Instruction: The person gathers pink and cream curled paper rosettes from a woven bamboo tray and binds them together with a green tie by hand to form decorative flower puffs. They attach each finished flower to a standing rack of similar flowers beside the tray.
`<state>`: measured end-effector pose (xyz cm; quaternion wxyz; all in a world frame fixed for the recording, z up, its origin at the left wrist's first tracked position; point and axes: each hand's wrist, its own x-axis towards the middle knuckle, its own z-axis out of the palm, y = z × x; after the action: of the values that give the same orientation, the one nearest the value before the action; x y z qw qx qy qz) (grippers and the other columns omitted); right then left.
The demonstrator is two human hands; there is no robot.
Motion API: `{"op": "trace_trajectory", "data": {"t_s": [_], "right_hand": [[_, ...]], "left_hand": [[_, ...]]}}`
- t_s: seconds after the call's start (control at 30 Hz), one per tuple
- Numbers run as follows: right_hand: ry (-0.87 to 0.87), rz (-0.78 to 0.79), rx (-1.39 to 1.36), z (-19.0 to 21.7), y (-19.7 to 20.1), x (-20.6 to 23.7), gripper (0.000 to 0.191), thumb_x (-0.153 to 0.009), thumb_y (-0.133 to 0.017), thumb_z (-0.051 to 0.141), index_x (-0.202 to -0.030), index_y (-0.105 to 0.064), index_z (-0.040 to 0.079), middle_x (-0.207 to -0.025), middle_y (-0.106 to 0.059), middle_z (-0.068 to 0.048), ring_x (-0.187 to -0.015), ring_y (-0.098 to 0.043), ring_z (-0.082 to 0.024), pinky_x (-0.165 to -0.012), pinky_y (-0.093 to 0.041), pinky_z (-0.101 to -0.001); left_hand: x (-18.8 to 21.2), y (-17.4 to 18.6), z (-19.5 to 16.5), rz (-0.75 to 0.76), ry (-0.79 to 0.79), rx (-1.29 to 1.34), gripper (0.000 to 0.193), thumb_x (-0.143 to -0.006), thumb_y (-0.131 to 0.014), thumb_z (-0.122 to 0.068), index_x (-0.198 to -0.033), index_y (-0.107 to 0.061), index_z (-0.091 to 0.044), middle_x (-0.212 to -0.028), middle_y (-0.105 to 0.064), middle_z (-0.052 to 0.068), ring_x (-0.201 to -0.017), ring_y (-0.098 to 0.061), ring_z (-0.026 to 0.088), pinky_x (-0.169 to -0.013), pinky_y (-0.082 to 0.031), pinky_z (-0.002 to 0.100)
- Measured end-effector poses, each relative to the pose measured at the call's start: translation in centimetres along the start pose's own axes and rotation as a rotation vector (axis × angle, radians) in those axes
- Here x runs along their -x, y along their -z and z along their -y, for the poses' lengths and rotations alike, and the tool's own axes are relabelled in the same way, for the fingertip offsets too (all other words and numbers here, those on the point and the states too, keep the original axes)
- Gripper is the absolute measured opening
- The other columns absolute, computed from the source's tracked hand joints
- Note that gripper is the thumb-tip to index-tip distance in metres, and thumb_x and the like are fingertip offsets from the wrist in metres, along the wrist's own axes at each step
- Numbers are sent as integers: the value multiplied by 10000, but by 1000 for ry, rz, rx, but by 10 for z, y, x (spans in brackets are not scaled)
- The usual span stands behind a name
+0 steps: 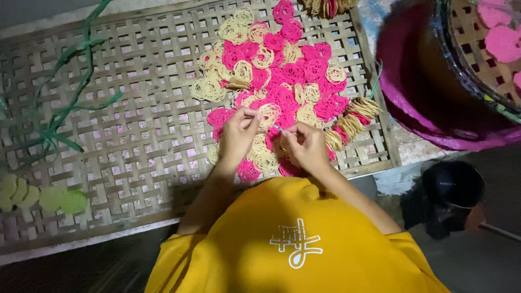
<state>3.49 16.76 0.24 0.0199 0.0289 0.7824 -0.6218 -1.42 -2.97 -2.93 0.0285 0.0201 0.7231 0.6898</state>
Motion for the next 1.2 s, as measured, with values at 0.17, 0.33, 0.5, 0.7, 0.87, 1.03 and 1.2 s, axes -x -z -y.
{"op": "trace_trajectory", "data": {"t_s": [0.17, 0.33, 0.5, 0.7, 0.87, 1.03, 1.2], "right_hand": [[239, -63, 265, 10, -4, -7, 73, -931, -702, 60, -911, -755, 15, -728, -730, -62, -591, -645, -100, -538, -481, -271], [286, -125, 377, 11, -1, -5, 98, -901, -747, 105, -873, -729, 13, -744, -723, -122, -602, -686, -205, -570, -508, -330], [421, -164, 464, 10, 2, -3, 90, -898, -752, 104, -900, -714, 22, -803, -716, -142, -661, -683, -270, -597, -507, -362], [419, -148, 455, 13, 6, 3, 86, -884, -753, 75, -880, -690, 17, -762, -714, -128, -626, -660, -264, -653, -452, -375], [390, -59, 339, 22, 21, 14, 161, -911, -688, 57, -1067, -693, 18, -951, -695, -137, -860, -679, -250, -804, -527, -362], [435, -241, 325, 32, 42, 24, 197, -978, -649, 36, -1173, -663, 8, -1073, -671, -131, -994, -658, -249, -900, -532, -379], [539, 3, 354, 20, 28, 22, 83, -975, -669, 17, -1057, -679, 26, -1041, -739, -119, -1041, -677, -182, -928, -532, -343]], "left_hand": [[12, -10, -19, -16, 64, -165, 76, -964, -681, -74, -1010, -683, -14, -1182, -746, 118, -1046, -762, 199, -852, -610, 314], [23, -21, -32, -17, -97, -130, 80, -935, -697, -12, -1006, -678, 18, -1315, -673, 169, -1078, -740, 239, -849, -661, 327], [30, -30, -33, 154, -116, 154, 99, -965, -643, 26, -1062, -638, 5, -1289, -682, 129, -1126, -723, 199, -944, -622, 308], [29, -28, -38, 164, 17, 26, 167, -1009, -625, 59, -1116, -746, 15, -997, -773, 115, -852, -713, 151, -783, -593, 292], [33, -27, -64, 101, -45, -84, 164, -920, -685, 38, -1047, -762, -32, -951, -777, 68, -817, -754, 121, -726, -641, 255], [36, -20, -85, 200, -293, -218, 186, -909, -696, 47, -1034, -774, -66, -1020, -781, 52, -915, -756, 126, -798, -648, 258], [29, -20, -75, 230, -273, -92, 199, -959, -697, 14, -1119, -766, -80, -1133, -765, 57, -984, -754, 138, -881, -657, 265]]}}
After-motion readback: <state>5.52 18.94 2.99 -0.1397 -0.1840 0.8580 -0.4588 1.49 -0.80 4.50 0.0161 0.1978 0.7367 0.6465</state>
